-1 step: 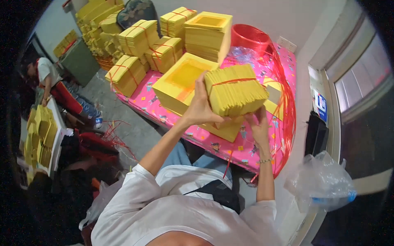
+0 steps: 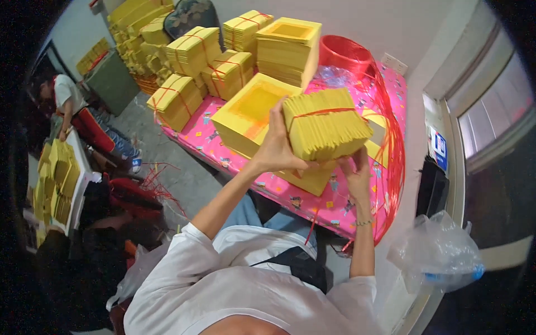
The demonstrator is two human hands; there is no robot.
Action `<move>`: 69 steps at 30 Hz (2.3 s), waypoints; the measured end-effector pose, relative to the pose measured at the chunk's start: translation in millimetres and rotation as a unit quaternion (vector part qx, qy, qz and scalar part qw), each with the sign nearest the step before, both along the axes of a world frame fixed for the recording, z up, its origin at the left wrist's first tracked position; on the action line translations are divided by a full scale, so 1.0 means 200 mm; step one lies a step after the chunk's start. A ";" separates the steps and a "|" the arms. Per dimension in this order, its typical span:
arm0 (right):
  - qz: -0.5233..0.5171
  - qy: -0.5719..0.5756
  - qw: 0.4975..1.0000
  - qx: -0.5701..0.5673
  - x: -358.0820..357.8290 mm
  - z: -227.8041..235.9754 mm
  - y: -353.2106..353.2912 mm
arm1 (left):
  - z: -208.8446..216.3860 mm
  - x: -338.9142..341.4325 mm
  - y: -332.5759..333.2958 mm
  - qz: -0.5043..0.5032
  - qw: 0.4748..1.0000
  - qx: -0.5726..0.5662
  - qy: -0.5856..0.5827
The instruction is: Bundling stacks of yellow paper using red string.
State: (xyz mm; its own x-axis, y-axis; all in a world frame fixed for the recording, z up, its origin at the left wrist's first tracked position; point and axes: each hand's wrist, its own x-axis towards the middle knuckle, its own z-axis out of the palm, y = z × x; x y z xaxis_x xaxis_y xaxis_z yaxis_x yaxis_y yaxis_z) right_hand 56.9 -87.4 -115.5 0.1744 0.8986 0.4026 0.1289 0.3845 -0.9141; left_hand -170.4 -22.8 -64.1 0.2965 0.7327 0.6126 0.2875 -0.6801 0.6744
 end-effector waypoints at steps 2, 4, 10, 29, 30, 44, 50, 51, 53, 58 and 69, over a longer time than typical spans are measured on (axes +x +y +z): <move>-0.003 -0.013 1.000 0.028 -0.02 0.10 -0.02 | 0.06 0.00 -0.02 -0.011 1.000 0.020 -0.013; 0.005 -0.024 0.997 0.077 -0.05 0.19 0.00 | 0.10 -0.02 -0.03 -0.056 0.990 0.043 -0.121; -0.046 -0.224 0.965 0.129 -0.22 0.51 0.10 | 0.23 -0.44 -0.06 -0.063 0.998 0.014 0.015; 0.138 -0.484 0.747 0.434 -1.51 0.54 0.58 | -0.28 -1.29 -0.08 0.008 0.757 -0.186 -0.626; 0.157 -0.479 0.757 0.417 -1.52 0.54 0.56 | -0.29 -1.30 -0.07 0.015 0.759 -0.180 -0.626; 0.034 -0.466 0.866 0.179 -0.71 0.48 0.37 | -0.15 -1.03 0.90 -0.127 0.754 -0.145 -0.629; 0.004 -0.493 0.863 0.111 -0.47 0.40 0.18 | -0.26 -0.99 1.30 -0.090 0.770 -0.152 -0.613; -0.004 -0.500 0.860 0.096 -0.44 0.37 0.15 | -0.27 -0.97 1.33 -0.059 0.793 -0.136 -0.590; -0.016 -0.505 0.859 0.081 -0.40 0.33 0.10 | -0.29 -0.94 1.37 0.002 0.773 -0.168 -0.611; 0.002 -0.476 0.879 0.033 -0.35 0.20 0.06 | -0.23 -0.94 1.40 0.041 0.758 -0.218 -0.614; -0.001 -0.454 0.891 0.018 -0.41 0.13 0.08 | -0.10 -0.98 1.29 0.150 0.805 -0.376 -0.434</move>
State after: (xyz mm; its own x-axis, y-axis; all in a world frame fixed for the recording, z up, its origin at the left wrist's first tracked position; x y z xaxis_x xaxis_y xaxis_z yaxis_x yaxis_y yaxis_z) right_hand -25.4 -71.5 -89.1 -0.2368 0.8820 0.4075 0.8098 0.4109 -0.4187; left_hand -367.3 234.9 -84.0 -0.2640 0.9518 -0.1560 -0.4374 0.0260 0.8989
